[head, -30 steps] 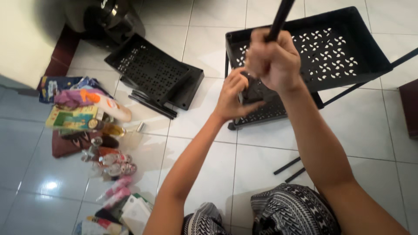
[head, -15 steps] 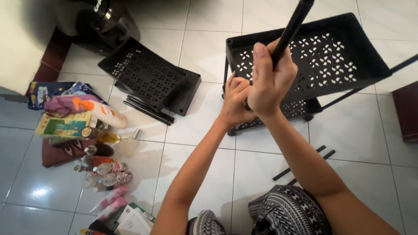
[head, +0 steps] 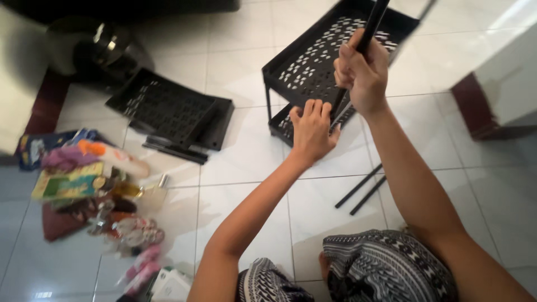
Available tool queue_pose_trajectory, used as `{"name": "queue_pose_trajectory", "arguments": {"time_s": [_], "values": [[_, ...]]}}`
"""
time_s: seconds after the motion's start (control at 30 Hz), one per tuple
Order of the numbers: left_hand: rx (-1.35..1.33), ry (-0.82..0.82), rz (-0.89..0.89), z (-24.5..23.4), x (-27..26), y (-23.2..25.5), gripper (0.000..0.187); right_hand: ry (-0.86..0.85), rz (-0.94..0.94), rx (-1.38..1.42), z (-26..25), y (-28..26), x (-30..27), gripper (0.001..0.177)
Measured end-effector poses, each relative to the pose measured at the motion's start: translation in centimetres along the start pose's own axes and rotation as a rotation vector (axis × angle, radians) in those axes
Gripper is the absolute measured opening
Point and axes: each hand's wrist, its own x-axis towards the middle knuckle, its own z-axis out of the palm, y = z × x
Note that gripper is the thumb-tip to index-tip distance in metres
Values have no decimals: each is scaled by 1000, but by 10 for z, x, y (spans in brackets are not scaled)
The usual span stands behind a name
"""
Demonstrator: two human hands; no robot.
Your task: The person assembles a black plastic shelving unit by inserting metal legs into the corners of perforated trays and stacking them. The person wipes the metal legs with a cloth before insertion and arranges the trays into a multi-tiered structure.
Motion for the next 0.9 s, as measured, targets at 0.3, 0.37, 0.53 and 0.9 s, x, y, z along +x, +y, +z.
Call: {"name": "queue_pose_trajectory", "arguments": {"time_s": [0.3, 0.37, 0.53, 0.9], "values": [[29, -313, 168, 42, 9, 77, 20, 18, -5, 49, -62, -56, -56, 35], [41, -336, 194, 51, 10, 86, 19, -20, 7, 79, -74, -66, -58, 33], [-255, -459, 172, 50, 41, 89, 20, 86, 46, 127, -124, -46, -88, 21], [-596, -658, 196, -60, 15, 32, 31, 469, 1395, -821, -179, 183, -348, 49]]}}
